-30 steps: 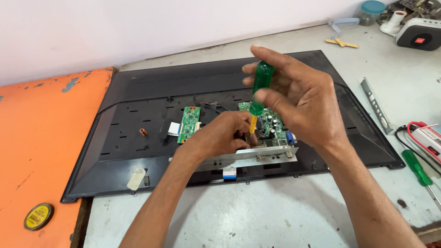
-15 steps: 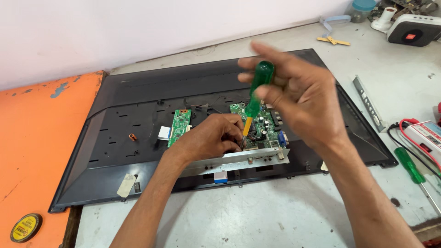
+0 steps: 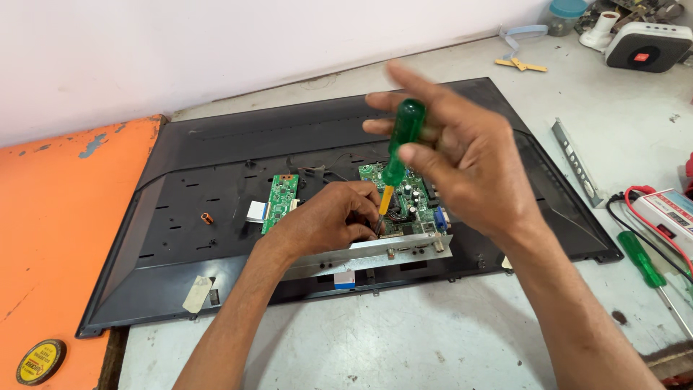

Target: The person uses a screwdriver to remove screws from a metal bracket and circuit boards inside a disassembled television chassis. They remove the bracket and then lift the main circuit board out of the chassis.

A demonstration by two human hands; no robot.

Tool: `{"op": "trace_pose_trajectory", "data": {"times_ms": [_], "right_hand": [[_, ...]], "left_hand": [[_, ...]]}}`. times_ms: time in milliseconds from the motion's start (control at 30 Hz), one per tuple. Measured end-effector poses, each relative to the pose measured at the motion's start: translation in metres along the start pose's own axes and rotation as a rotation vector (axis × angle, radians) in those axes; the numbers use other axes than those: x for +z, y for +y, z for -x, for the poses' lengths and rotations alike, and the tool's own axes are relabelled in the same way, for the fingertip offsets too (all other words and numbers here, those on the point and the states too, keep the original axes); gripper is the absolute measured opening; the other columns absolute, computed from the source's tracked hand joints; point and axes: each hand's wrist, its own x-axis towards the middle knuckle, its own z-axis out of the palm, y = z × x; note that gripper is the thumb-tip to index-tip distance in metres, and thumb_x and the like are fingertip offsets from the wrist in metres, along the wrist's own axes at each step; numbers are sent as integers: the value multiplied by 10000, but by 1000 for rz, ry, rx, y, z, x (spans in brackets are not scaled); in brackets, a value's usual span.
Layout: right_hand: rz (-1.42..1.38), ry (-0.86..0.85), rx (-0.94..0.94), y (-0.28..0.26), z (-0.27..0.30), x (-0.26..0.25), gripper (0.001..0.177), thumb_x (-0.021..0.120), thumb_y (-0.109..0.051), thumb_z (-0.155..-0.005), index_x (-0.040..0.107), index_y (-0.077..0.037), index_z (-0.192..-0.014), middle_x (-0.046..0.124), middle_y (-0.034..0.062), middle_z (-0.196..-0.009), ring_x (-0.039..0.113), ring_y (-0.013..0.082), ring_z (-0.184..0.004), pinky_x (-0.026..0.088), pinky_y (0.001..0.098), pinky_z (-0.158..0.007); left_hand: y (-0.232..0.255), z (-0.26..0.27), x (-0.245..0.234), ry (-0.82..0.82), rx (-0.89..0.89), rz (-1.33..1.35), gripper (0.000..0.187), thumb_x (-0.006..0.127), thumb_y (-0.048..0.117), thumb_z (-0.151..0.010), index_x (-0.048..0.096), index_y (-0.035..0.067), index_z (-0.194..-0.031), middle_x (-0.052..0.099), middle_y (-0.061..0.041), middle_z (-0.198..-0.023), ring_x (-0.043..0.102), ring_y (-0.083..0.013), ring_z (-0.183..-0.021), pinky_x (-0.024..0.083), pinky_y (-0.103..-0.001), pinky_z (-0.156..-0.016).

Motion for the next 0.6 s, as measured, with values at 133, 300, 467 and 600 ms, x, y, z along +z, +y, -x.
{"op": "trace_pose_trajectory", "data": {"times_ms": [133,300,467,600], "right_hand": [[52,27,0,5,1,0,622,705,83,-898,511,-20,-1480,702,167,-1243,734,239,-1106,643,340,-1011],[-19,8,46,9,4,-4,581,622,118,-927,500,-43,-1472,683,136,-1294,703,203,-1172,631,299,-1022],[-62,37,21,11,7,-7,606,616,157,-937,491,-24,-1502,724,181,-1255,755,242,-1117,683,323,-971],[-103,146,-52,9,3,-17,488,641,160,-977,529,22,-1431,724,199,-1203,761,256,-1085,693,341,-949]], "left_hand": [[0,0,0,-2,-37,-10,99,800,37,-767,787,51,-864,654,1,-902,660,-132,-788,616,-276,-749],[1,1,0,-6,-27,-4,123,798,31,-769,796,57,-889,650,-3,-899,660,-134,-800,622,-276,-762],[0,1,1,-6,-50,15,113,785,27,-784,792,54,-893,648,0,-930,678,-123,-796,596,-277,-782],[-4,-1,4,28,-39,82,126,782,10,-760,796,58,-876,655,17,-938,702,-103,-788,585,-260,-791]]}}
